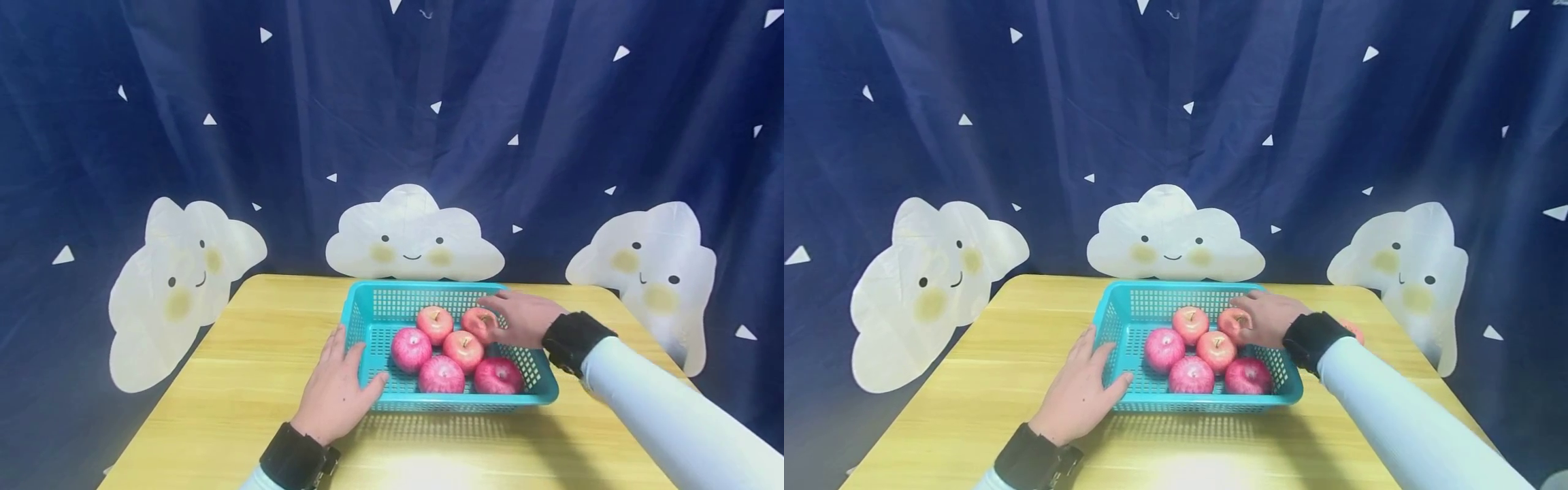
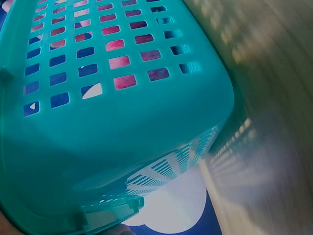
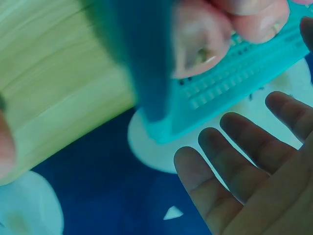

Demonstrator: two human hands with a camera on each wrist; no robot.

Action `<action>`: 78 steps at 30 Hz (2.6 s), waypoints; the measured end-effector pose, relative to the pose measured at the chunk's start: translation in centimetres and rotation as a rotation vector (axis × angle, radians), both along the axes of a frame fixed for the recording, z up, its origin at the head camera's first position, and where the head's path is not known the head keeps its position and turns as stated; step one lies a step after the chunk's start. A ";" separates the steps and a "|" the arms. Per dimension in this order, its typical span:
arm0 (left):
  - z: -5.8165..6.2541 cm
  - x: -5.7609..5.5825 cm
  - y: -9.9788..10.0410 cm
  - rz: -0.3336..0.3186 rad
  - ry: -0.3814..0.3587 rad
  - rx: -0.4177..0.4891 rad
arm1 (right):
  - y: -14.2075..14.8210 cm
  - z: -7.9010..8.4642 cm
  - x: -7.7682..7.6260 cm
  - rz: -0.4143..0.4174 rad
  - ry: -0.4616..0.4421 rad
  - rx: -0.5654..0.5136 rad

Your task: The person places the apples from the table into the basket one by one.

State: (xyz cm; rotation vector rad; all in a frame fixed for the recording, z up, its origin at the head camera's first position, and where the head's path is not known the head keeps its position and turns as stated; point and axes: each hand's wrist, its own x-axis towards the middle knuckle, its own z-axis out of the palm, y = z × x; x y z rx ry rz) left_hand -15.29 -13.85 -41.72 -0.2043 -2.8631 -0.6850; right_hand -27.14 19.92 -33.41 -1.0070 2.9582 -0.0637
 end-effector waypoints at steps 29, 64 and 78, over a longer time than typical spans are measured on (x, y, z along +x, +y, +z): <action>0.1 0.2 0.1 -0.007 0.038 0.015 | 10.8 -1.6 2.5 -0.183 -0.020 -0.052; -0.1 0.0 0.1 0.003 0.002 0.008 | 15.2 -5.0 4.1 -0.285 -0.018 -0.119; -0.2 0.0 0.1 0.007 0.001 0.017 | 16.1 -5.6 4.5 -0.306 0.008 -0.130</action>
